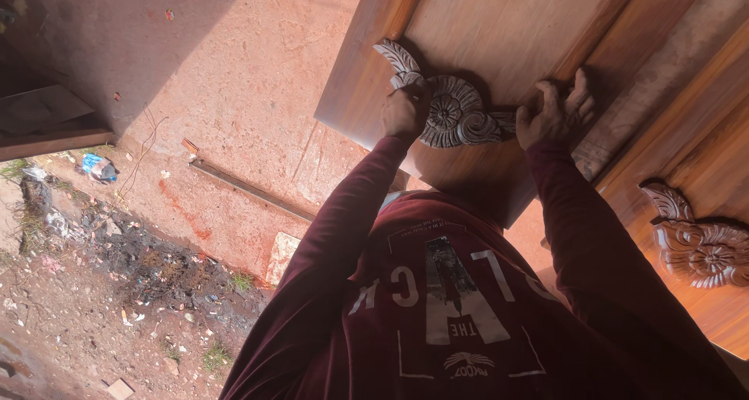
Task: The person picks up a sanding block and smooths the surface of a wooden door panel, focusing on the carved floral details. They move around the panel to sand different sections, including the edges and the central carving, before walking away.
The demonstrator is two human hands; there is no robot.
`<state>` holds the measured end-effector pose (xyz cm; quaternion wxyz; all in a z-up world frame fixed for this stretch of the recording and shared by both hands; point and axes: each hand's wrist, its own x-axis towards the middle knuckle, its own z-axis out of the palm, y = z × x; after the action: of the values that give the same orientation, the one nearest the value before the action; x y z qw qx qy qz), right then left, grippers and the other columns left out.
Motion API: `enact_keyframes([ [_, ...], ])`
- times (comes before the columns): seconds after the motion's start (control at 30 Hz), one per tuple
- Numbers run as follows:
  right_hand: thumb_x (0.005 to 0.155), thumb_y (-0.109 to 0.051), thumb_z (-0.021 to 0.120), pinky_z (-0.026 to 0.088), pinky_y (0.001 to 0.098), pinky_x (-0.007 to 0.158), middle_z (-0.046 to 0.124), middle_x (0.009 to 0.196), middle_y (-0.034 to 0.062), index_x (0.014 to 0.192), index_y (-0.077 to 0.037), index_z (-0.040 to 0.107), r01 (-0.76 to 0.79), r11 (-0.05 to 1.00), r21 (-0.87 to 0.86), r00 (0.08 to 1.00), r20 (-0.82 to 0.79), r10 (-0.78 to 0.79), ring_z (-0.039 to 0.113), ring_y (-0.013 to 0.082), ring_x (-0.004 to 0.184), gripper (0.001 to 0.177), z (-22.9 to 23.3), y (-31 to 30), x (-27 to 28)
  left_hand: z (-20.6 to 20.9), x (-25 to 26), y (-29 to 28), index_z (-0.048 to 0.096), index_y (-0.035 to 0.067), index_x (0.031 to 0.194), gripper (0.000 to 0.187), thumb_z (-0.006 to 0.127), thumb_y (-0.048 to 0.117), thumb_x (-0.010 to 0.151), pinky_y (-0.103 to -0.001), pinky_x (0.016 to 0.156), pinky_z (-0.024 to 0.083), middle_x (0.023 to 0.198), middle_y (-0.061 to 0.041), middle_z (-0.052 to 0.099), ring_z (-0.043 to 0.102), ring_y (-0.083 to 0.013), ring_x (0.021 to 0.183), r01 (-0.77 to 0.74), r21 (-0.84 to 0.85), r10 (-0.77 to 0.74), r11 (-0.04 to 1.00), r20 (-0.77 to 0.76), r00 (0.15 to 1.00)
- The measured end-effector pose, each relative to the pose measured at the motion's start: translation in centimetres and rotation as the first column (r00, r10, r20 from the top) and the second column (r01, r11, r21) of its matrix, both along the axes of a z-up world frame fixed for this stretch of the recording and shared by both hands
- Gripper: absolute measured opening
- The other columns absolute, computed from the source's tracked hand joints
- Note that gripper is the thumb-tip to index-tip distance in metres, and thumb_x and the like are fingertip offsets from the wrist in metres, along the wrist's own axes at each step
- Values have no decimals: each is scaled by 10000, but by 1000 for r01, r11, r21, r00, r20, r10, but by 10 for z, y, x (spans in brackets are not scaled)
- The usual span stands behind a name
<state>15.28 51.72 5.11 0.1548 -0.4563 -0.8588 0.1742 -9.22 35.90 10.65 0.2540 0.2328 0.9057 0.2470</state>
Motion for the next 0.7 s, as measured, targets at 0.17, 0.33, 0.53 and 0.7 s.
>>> enact_keyframes([
  [0.17, 711, -177, 914, 365, 558, 1080, 337, 1651, 200, 1172, -237, 681, -24, 999, 48, 999, -31, 26, 409, 439, 1385, 520, 4, -1, 2, -7, -16, -13, 790, 148, 943, 235, 643, 330, 919, -487, 755, 568, 925, -162, 755, 742, -368, 840, 250, -148, -268, 957, -122, 956],
  [0.33, 720, -158, 897, 368, 561, 1094, 350, 1654, 188, 1179, -229, 668, -15, 996, 91, 1000, -17, 16, 421, 423, 1372, 518, 10, -3, 0, 7, -21, 3, 768, 108, 902, 265, 712, 364, 865, -462, 742, 579, 866, -158, 768, 753, -352, 824, 160, 118, -164, 980, 24, 986],
  [0.53, 758, -178, 893, 369, 579, 1108, 352, 1635, 167, 1178, -240, 663, 20, 1000, 6, 999, -45, -20, 416, 418, 1368, 483, 18, -3, -3, 5, -27, 0, 742, 179, 1107, 225, 601, 309, 988, -521, 801, 553, 974, -182, 753, 727, -392, 892, 520, -284, -564, 805, -97, 820],
  [0.7, 815, -101, 645, 390, 493, 1149, 502, 1501, 138, 1331, -177, 622, 11, 936, -352, 912, -380, -154, 481, 329, 1345, 522, -23, 18, 13, 28, -44, -24, 661, 47, 1076, 391, 764, 358, 862, -489, 768, 555, 972, -186, 748, 707, -386, 877, 569, 103, -563, 816, -77, 823],
])
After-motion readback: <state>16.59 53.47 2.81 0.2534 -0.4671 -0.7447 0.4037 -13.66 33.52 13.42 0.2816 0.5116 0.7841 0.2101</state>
